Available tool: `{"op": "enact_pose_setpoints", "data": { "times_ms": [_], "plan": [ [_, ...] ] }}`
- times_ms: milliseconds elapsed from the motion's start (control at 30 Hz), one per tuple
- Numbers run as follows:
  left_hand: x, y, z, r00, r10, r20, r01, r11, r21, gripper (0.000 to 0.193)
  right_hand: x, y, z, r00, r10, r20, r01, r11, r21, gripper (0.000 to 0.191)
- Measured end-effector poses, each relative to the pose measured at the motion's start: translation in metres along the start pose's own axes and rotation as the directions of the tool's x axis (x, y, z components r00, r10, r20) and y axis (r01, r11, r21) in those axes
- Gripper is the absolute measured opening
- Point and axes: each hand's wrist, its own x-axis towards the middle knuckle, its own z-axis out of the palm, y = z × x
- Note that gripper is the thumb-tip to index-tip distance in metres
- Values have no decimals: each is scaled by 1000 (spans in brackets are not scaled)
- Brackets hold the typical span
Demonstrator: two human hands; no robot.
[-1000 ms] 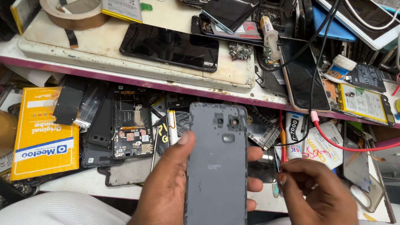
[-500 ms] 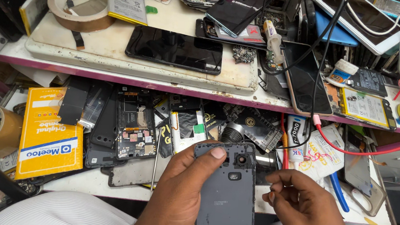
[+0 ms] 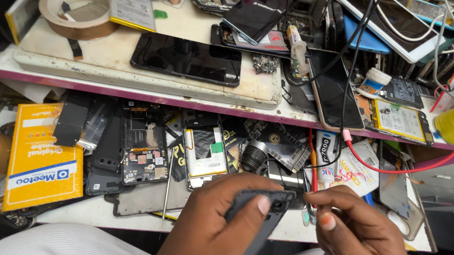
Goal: The person uses a screwdriver to remove screws from the back of a disassembled smartphone. They then peel a protective film from a small circular component and attach it to the back cover of the phone.
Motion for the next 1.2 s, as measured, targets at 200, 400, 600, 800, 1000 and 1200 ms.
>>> {"op": "enact_pose_setpoints", "data": {
  "times_ms": [200, 400, 600, 800, 1000, 1200],
  "plan": [
    [-1, 9, 7, 995, -20, 98, -6, 965, 261, 25, -3, -14, 24, 983, -152, -102, 119, 954, -275, 22],
    [1, 9, 7, 985, 6, 174, -67, 935, 347, 26, 1, -17, 32, 959, -280, -42, 234, 867, -439, 11],
    [-2, 9, 9, 983, -21, 182, -31, 960, 279, 28, -7, -20, 43, 922, -368, -116, 224, 755, -616, 15],
    [-3, 7, 12, 980, -79, 181, 35, 971, 238, 31, -10, -24, 53, 844, -533, -62, 303, 570, -763, 18],
    [0, -6, 23, 994, -20, 108, -17, 944, 329, 27, -1, -33, 38, 908, -419, 1, 296, 639, -710, 13],
    [4, -10, 20, 979, -158, -127, 189, 940, 284, 25, 8, -20, -1, 990, 38, -139, -102, 864, -493, 19]
  ]
}}
